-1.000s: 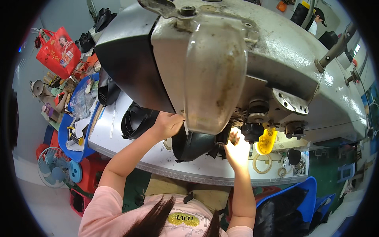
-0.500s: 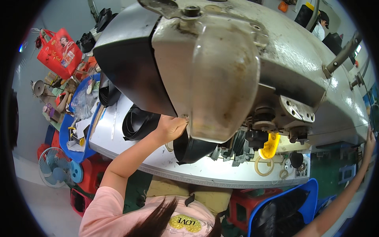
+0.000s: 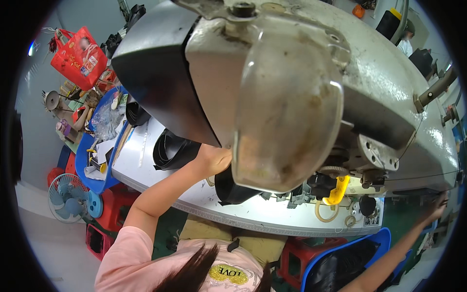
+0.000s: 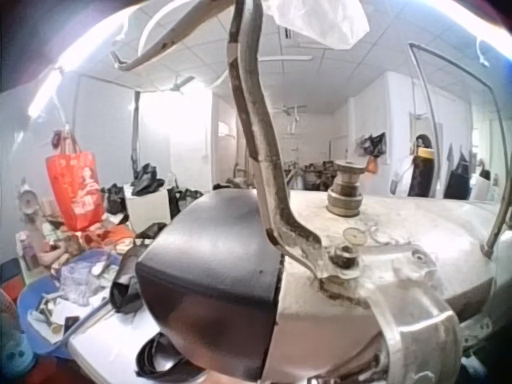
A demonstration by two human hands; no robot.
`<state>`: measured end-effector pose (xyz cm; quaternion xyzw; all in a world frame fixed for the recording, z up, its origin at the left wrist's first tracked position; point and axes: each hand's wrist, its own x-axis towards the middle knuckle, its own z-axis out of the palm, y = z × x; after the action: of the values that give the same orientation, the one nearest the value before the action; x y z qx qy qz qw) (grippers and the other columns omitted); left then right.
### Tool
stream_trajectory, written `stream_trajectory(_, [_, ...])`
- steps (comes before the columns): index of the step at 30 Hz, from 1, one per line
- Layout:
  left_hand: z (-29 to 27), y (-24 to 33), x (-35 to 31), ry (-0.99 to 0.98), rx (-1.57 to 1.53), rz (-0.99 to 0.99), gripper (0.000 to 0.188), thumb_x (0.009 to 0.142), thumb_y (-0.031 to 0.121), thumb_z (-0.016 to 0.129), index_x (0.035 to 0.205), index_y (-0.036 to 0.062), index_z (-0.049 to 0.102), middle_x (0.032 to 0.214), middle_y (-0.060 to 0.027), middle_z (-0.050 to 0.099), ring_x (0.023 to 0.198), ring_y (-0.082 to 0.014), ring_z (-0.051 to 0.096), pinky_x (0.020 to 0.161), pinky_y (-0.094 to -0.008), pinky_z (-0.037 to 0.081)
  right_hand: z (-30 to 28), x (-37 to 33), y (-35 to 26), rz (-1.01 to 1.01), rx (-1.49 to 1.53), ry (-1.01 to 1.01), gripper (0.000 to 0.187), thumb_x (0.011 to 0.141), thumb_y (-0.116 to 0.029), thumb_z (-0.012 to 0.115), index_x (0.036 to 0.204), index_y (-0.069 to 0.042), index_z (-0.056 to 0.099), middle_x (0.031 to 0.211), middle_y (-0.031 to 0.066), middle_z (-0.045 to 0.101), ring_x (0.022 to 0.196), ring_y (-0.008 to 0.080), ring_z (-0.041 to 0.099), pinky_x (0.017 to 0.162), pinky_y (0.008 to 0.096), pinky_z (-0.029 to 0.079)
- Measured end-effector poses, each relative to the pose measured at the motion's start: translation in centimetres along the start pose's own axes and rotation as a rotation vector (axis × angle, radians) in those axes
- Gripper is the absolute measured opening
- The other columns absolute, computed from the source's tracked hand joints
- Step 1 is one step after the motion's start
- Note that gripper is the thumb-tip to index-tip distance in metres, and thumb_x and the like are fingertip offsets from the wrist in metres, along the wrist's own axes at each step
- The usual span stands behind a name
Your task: The person sews black shoe parts using a sewing machine, aligning the material under the needle and stitching. The person uses scissors to trim excess thread after each stitch.
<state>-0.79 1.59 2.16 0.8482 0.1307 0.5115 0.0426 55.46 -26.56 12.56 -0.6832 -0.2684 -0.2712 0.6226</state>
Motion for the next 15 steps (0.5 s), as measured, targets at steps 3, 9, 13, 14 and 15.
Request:
stream_trajectory(3, [0.6,-0.1,0.3,0.071,-0.047,0.004,0.016,0.061,-0.008,0.06,0.075,0.0002,0.06,0.076,-0.0103,0.058,0.066,-0.0269,0.055,0.056,-0.0341,0.043,-3.0,6.8,2.8,-0.157,-0.302,0.003,0.035,0.087,-0.027,0.048,0.11,-0.001,0.052,0.085,0.0074,0.058,0.064,0.0123,0.054,0.052,0.0235,0.042])
stream_trajectory(9, [0.8,-0.2,-0.4,0.036,-0.08,-0.061,0.016,0.06,-0.009,0.06,0.073,0.0007,0.059,0.077,-0.009,0.058,0.068,-0.0261,0.056,0.06,-0.0341,0.042,-2.5,2.0,5.9,-0.274,-0.273,0.012,0.035,0.086,-0.027,0.051,0.107,0.002,0.053,0.09,0.0087,0.06,0.069,0.0158,0.057,0.061,0.0269,0.045])
stream_trajectory(13, [0.8,-0.2,-0.5,0.048,-0.097,-0.071,0.016,0.059,-0.01,0.06,0.072,0.0006,0.059,0.074,-0.0086,0.058,0.067,-0.0259,0.055,0.059,-0.0338,0.042,-0.2,-7.9,-2.6,-0.487,-0.395,0.033,0.035,0.087,-0.025,0.05,0.108,0.003,0.053,0.096,0.0119,0.061,0.077,0.0195,0.06,0.068,0.0296,0.046])
stream_trajectory(14, [0.9,-0.2,-0.5,0.058,-0.108,-0.066,0.017,0.059,-0.01,0.06,0.072,0.0007,0.059,0.073,-0.0086,0.058,0.066,-0.0259,0.055,0.058,-0.0335,0.042,0.0,-9.7,-4.1,-0.555,-0.4,0.032,0.035,0.088,-0.025,0.049,0.109,0.003,0.053,0.096,0.012,0.062,0.078,0.02,0.06,0.069,0.0292,0.046])
stream_trajectory(15, [1.2,-0.3,-0.4,0.068,-0.122,-0.056,0.016,0.059,-0.01,0.06,0.071,0.0006,0.059,0.073,-0.0089,0.058,0.065,-0.0259,0.055,0.057,-0.0332,0.042,0.0,-10.5,-5.2,-0.612,-0.397,0.057,0.036,0.088,-0.026,0.048,0.11,0.002,0.053,0.096,0.0117,0.062,0.076,0.0198,0.06,0.068,0.0293,0.046])
